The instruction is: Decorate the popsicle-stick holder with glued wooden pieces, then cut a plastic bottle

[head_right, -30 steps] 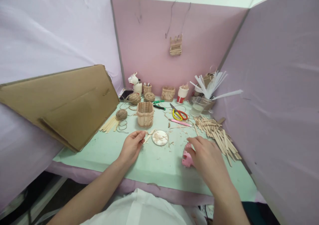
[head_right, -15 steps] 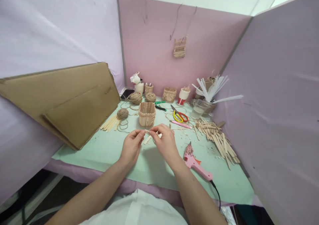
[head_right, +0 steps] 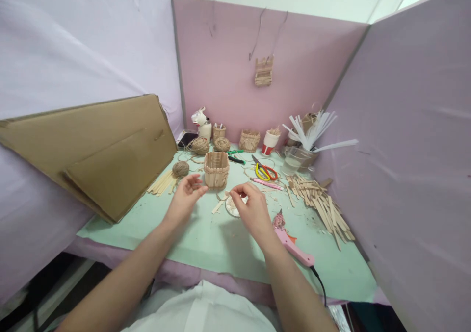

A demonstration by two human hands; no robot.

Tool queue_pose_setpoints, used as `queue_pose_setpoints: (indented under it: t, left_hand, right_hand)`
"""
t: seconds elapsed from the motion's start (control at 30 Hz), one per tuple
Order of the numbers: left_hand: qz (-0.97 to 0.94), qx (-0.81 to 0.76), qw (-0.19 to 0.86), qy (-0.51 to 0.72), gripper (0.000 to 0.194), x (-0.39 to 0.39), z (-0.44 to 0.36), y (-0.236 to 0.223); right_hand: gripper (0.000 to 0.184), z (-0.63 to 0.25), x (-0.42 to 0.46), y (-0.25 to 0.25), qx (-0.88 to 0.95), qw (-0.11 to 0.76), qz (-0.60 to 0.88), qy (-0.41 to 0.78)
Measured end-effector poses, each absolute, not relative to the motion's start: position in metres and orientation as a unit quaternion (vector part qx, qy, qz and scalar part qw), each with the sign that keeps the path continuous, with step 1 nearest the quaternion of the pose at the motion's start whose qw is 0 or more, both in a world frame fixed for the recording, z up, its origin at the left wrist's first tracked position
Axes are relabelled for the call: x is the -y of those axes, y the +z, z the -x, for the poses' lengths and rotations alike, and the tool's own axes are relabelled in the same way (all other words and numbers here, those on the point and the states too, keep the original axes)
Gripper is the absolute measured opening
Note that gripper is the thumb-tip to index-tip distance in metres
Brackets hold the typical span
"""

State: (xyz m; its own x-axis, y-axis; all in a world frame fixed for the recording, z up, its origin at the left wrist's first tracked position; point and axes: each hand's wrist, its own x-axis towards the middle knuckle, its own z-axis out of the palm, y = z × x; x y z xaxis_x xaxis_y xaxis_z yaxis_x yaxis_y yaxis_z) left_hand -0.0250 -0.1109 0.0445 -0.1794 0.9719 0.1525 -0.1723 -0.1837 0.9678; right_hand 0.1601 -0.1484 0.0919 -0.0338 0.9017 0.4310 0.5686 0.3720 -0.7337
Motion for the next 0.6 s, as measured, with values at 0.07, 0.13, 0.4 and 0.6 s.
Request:
queue_pose_setpoints:
  t: [0.07,0.13,0.4,0.6]
  left_hand:
    - [-0.512,-0.485,0.422,0.569,0.089,0.085,0.044,0.053]
    - [-0.578,-0.506,0.402,0.498,0.112,0.059,0.057,0.059]
    - [-0.672,-0.430,0.458,0.391,0.119,0.003,0.055,0.037]
    - [-0.683,-0.399,0.462,0.401,0.102,-0.001,0.050,0.033]
  right_hand:
    - [0.019,-0.169,0.150,0.098,0.691,0.452,0.536,0.175]
    - [0.019,-0.175,0.152,0.103,0.690,0.457,0.535,0.170]
    - [0.020,-0.195,0.149,0.121,0.713,0.432,0.524,0.172]
    - [0.020,-0.197,0.135,0.140,0.736,0.397,0.522,0.171]
